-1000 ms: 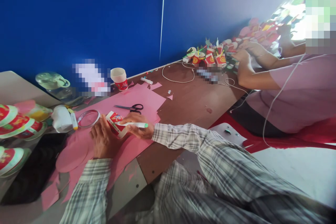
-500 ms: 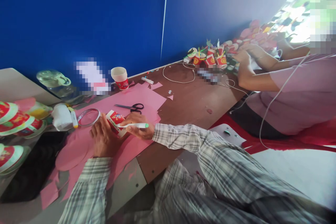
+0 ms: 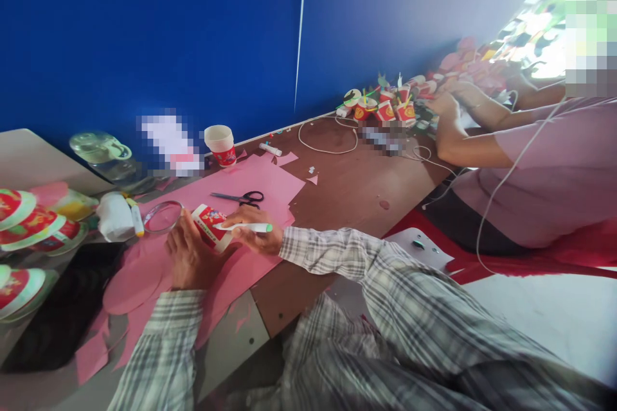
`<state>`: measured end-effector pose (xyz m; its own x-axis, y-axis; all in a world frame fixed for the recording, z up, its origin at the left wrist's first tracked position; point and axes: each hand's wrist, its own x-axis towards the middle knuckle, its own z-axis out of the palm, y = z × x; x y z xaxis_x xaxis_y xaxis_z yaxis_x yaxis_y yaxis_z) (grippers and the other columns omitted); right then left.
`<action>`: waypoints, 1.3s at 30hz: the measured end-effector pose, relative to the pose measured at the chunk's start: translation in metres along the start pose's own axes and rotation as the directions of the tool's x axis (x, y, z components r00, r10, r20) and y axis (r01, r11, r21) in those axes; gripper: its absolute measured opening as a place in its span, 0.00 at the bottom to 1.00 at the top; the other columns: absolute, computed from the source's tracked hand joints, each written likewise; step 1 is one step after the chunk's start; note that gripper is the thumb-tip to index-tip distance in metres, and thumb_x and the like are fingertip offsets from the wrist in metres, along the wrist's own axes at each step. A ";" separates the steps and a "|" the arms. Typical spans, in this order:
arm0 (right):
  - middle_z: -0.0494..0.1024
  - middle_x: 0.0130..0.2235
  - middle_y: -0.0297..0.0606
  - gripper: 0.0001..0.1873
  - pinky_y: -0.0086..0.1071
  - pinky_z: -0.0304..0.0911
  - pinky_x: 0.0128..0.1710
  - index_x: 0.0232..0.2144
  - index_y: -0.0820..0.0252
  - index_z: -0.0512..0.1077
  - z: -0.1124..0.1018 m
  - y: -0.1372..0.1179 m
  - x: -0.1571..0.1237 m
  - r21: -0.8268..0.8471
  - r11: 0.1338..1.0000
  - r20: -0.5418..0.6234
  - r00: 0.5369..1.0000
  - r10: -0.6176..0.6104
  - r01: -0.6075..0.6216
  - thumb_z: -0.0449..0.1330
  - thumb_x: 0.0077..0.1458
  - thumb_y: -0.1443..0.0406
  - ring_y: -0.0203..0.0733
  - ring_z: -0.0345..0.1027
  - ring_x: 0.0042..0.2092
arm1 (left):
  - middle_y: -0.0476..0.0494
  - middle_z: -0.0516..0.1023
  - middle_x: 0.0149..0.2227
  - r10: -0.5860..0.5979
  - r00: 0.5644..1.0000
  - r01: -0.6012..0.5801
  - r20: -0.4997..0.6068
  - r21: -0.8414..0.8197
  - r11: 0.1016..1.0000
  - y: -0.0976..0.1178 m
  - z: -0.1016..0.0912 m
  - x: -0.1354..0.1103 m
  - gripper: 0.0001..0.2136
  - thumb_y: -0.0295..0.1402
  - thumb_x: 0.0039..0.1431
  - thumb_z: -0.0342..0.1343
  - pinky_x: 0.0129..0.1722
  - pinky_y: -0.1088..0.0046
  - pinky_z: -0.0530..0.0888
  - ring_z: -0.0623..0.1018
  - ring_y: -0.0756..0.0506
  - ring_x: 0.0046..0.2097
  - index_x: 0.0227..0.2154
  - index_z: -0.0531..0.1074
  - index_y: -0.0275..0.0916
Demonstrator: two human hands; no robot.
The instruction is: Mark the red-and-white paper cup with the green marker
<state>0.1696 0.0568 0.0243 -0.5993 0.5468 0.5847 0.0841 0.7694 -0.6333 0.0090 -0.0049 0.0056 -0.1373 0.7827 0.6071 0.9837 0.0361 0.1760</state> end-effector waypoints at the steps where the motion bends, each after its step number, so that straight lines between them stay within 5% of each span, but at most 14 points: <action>1: 0.76 0.40 0.44 0.13 0.34 0.67 0.47 0.42 0.66 0.68 0.000 0.000 0.000 -0.010 1.000 0.021 1.000 -0.010 0.010 0.47 0.59 0.67 0.37 0.70 0.44 | 0.16 0.55 0.56 0.001 1.000 -0.001 0.001 -0.003 1.000 0.000 0.000 0.000 0.51 0.58 0.40 0.47 0.47 0.44 0.59 0.60 0.27 0.54 0.59 0.38 0.24; 7: 0.77 0.37 0.42 0.11 0.35 0.65 0.52 0.39 0.67 0.69 -0.004 0.000 0.001 0.039 0.993 0.079 0.991 -0.111 0.108 0.49 0.58 0.69 0.36 0.70 0.43 | 0.18 0.56 0.56 -0.004 0.999 0.002 -0.038 -0.056 0.998 0.001 0.002 0.000 0.50 0.54 0.39 0.50 0.44 0.37 0.60 0.59 0.27 0.55 0.60 0.36 0.28; 11: 0.77 0.39 0.42 0.11 0.33 0.66 0.50 0.40 0.65 0.69 -0.003 0.000 0.001 0.040 0.996 0.005 0.997 -0.075 0.075 0.49 0.58 0.68 0.37 0.70 0.44 | 0.19 0.54 0.57 0.015 1.000 -0.017 -0.026 -0.065 0.998 0.002 0.000 0.001 0.50 0.55 0.39 0.49 0.46 0.38 0.60 0.58 0.27 0.56 0.60 0.35 0.29; 20: 0.76 0.38 0.45 0.15 0.36 0.65 0.49 0.40 0.68 0.69 -0.001 0.005 0.003 0.073 0.996 0.034 0.998 -0.051 0.048 0.45 0.60 0.65 0.38 0.69 0.43 | 0.19 0.51 0.58 0.077 0.997 -0.080 -0.031 -0.114 0.990 -0.003 0.001 -0.002 0.50 0.55 0.41 0.49 0.52 0.46 0.59 0.55 0.30 0.59 0.59 0.36 0.24; 30: 0.75 0.34 0.45 0.18 0.31 0.66 0.40 0.39 0.69 0.70 -0.004 -0.001 0.008 0.201 0.977 -0.077 0.993 0.094 -0.076 0.46 0.60 0.61 0.37 0.69 0.40 | 0.18 0.54 0.57 0.100 0.993 -0.104 -0.060 -0.064 0.993 -0.005 0.002 -0.003 0.49 0.53 0.41 0.50 0.52 0.47 0.60 0.57 0.30 0.57 0.59 0.38 0.22; 39: 0.75 0.34 0.43 0.17 0.33 0.67 0.41 0.40 0.68 0.70 -0.004 -0.003 0.007 0.205 0.975 -0.081 0.991 0.106 -0.088 0.46 0.60 0.62 0.36 0.69 0.36 | 0.16 0.55 0.56 0.104 0.994 -0.105 -0.046 -0.012 0.994 -0.004 -0.001 -0.003 0.50 0.54 0.41 0.50 0.50 0.46 0.61 0.59 0.29 0.55 0.59 0.38 0.21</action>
<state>0.1679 0.0602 0.0321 -0.5202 0.6506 0.5533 -0.0287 0.6342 -0.7727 0.0056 -0.0078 0.0037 -0.0394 0.7528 0.6570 0.9913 -0.0534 0.1206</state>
